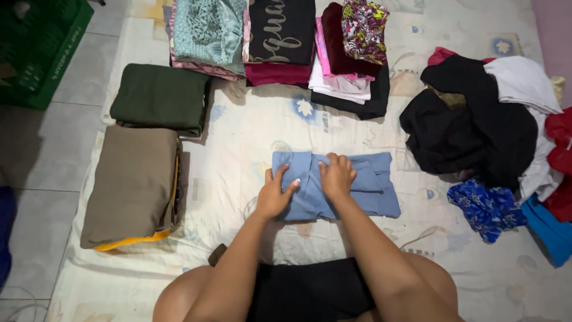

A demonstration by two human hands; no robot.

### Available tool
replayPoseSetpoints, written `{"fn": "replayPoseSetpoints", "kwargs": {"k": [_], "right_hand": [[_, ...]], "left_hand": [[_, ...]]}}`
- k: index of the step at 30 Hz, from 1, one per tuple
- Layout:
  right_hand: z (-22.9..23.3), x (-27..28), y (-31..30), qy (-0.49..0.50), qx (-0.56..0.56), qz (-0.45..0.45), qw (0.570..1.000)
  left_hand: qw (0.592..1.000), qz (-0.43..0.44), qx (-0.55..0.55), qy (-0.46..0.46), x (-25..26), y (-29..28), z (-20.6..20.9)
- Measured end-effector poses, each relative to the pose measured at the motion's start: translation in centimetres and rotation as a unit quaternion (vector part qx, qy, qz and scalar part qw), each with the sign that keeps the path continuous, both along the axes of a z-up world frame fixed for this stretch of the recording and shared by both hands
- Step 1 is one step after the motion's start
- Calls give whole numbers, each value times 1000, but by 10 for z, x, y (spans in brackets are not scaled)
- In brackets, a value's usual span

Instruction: Fold various pieces of clothing including shorts and t-shirts on a bed.

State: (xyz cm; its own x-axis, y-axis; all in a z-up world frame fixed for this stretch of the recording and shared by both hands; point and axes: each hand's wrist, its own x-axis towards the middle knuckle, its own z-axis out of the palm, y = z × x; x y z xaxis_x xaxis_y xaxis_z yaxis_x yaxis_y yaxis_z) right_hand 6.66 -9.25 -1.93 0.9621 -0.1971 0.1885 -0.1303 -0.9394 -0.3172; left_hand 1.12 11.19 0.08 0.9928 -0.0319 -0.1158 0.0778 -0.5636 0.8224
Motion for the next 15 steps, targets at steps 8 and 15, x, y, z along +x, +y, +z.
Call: {"fn": "replayPoseSetpoints", "kwargs": {"k": [8, 15], "right_hand": [[-19, 11, -10, -17, -73, 22, 997], [27, -7, 3, -214, -53, 47, 974]], "left_hand": [[999, -27, 13, 23, 6, -1, 6], [998, -18, -4, 53, 17, 5, -16]]}}
